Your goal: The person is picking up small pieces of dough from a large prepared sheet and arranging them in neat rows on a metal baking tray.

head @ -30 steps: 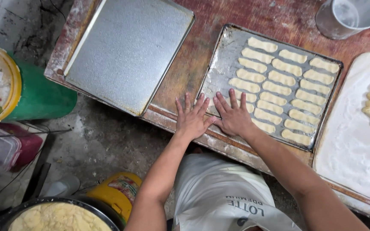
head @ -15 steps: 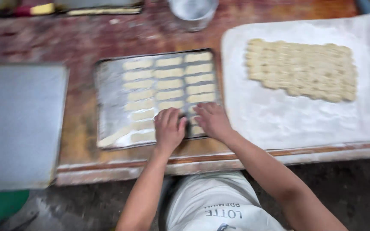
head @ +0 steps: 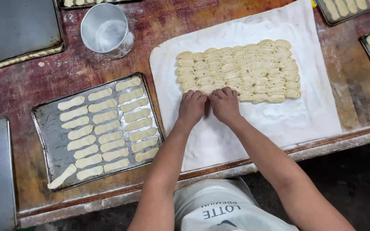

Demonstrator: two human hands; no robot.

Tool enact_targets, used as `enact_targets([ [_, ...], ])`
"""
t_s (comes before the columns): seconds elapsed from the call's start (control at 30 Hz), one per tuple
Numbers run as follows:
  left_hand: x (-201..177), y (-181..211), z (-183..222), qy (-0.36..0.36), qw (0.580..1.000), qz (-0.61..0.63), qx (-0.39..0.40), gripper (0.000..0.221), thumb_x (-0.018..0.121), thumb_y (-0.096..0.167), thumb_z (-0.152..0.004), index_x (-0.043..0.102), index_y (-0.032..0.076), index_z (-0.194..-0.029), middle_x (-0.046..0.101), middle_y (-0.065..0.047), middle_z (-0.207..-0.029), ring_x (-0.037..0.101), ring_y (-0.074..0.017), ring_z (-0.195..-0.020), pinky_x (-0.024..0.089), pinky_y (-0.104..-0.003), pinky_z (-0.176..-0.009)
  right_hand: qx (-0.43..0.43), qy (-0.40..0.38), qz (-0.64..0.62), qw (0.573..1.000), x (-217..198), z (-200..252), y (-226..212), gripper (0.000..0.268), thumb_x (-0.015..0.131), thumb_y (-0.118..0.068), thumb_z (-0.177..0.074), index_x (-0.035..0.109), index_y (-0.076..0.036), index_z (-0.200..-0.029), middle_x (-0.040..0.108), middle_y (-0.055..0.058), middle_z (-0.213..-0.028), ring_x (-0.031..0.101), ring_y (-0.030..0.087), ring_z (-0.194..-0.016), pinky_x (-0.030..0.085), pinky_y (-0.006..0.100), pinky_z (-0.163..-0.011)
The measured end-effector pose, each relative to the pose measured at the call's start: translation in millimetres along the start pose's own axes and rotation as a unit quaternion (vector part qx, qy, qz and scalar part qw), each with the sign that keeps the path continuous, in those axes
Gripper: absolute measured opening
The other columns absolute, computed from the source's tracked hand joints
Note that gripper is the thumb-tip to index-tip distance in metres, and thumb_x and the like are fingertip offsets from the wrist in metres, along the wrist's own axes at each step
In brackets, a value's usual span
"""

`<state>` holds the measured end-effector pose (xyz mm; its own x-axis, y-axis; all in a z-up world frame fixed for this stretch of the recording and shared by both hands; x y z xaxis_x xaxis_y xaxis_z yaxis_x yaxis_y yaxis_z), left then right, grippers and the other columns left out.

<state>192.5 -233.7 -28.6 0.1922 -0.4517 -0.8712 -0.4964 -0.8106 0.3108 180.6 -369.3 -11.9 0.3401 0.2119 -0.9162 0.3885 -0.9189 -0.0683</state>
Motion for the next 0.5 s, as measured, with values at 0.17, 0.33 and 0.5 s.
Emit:
enact_targets([
  [0.17,-29.5,22.7,43.0,-0.089,0.995,0.049,0.017,0.016,0.055,0.025,-0.094,0.069,0.019,-0.089,0.061,-0.002,-0.089,0.06,-0.0259,-0.091,0.047,-0.04,-0.08,-0.032,-0.067,-0.062,0.995,-46.2,31.7,-25.4,0.008,0.064,-0.027,-0.088,0.067,-0.022,-0.083,0.063,-0.006,-0.093,0.054,0.022,-0.103,0.042,0.04,-0.087],
  [0.33,-65.6,29.7,56.8,-0.084,0.993,0.079,-0.025,0.008,0.062,0.025,-0.089,0.069,0.021,-0.089,0.059,-0.001,-0.103,0.057,-0.0272,-0.104,0.045,-0.04,-0.086,-0.006,-0.157,-0.089,0.983,-53.7,34.4,-40.1,0.006,0.065,-0.026,-0.089,0.07,-0.022,-0.088,0.063,-0.007,-0.1,0.051,0.022,-0.112,0.042,0.041,-0.095],
  [0.5,-107.6,-36.1,98.2,-0.004,0.905,0.35,-0.241,0.015,0.07,0.024,-0.089,0.069,0.019,-0.102,0.066,-0.004,-0.1,0.066,-0.0306,-0.101,0.054,-0.038,-0.085,0.096,-0.23,-0.416,0.874,-68.7,-14.2,-103.5,0.032,0.079,-0.012,-0.079,0.068,-0.007,-0.109,0.064,0.015,-0.107,0.065,0.039,-0.099,0.057,0.044,-0.086],
])
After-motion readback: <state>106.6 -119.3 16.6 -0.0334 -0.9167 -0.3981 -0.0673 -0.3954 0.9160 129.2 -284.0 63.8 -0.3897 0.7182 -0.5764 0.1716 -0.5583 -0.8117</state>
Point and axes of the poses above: each hand's wrist, its own z-axis away from the middle knuckle, its own x-axis out of the palm, y = z × x, the point moved 6 cm from there along -z, towards the middle knuckle
